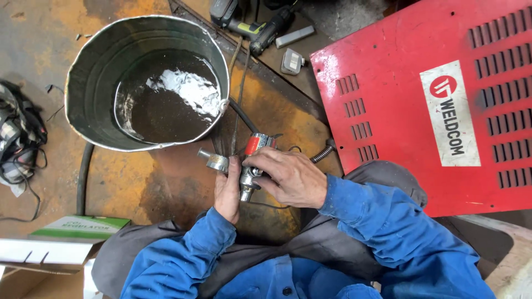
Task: Inspecting and manipulating a CO2 gas regulator.
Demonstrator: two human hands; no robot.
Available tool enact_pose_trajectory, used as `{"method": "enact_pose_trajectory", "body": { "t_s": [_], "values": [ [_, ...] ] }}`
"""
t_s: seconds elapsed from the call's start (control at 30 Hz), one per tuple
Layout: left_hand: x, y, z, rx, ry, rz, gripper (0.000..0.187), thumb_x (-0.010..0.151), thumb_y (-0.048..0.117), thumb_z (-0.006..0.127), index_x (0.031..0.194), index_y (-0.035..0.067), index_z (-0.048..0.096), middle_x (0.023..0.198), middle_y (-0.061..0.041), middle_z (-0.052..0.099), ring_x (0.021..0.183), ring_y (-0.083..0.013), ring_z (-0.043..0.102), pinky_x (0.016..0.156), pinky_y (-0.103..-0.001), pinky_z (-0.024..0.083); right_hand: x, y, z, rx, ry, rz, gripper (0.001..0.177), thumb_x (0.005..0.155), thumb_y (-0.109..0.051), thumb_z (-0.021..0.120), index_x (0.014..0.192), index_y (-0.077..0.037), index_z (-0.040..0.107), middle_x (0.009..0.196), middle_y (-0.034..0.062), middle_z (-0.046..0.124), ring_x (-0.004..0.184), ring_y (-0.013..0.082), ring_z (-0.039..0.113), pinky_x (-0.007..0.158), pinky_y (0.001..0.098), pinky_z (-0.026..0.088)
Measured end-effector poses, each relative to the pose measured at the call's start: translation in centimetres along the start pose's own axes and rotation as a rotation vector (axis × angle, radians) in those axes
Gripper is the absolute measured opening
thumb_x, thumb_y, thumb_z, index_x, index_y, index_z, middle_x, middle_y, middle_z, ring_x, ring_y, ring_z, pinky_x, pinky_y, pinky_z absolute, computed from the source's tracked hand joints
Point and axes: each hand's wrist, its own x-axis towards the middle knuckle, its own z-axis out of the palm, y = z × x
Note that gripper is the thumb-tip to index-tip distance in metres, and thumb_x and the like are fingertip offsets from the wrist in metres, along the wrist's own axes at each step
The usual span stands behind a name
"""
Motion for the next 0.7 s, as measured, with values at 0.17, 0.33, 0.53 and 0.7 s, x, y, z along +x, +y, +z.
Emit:
{"method": "enact_pose_trajectory", "body": {
  "t_s": [0.17,0.33,0.53,0.7],
  "values": [
    [-0.1,0.4,0.3,0.002,-0.013,0.02,0.058,0.1,0.049,0.055,0.137,0.003,0.053,0.123,-0.005,0.065,0.111,-0.0139,0.061,0.096,-0.032,0.05,0.1,-0.5,-0.5,0.032,0.025,0.028,0.042,0.085,-0.017,0.08,0.122,-0.01,0.063,0.11,0.0091,0.066,0.092,0.032,0.07,0.074,0.0422,0.058],
    [0.1,-0.5,-0.4,0.044,0.034,0.005,0.057,0.101,0.048,0.056,0.136,0.003,0.053,0.122,-0.007,0.064,0.11,-0.0154,0.06,0.096,-0.033,0.05,0.3,-0.4,-0.3,0.02,0.012,-0.017,0.047,0.078,-0.014,0.08,0.121,-0.005,0.062,0.111,0.0123,0.065,0.093,0.0358,0.069,0.072,0.0443,0.056],
    [0.3,-0.5,-0.4,0.022,0.012,0.023,0.059,0.1,0.05,0.055,0.135,0.002,0.055,0.122,-0.007,0.063,0.11,-0.0147,0.059,0.095,-0.032,0.049,-0.1,-0.5,-0.5,0.037,0.065,-0.062,0.04,0.085,-0.012,0.078,0.122,-0.008,0.062,0.117,0.0087,0.068,0.1,0.0332,0.07,0.078,0.042,0.058],
    [0.2,-0.8,-0.8,0.047,0.034,0.007,0.06,0.1,0.051,0.056,0.135,0.002,0.055,0.121,-0.008,0.063,0.108,-0.0153,0.059,0.095,-0.033,0.049,0.1,-0.6,-0.5,0.061,0.051,-0.028,0.044,0.082,-0.012,0.079,0.122,-0.006,0.063,0.116,0.0102,0.068,0.099,0.0337,0.07,0.075,0.0421,0.058]
  ]
}}
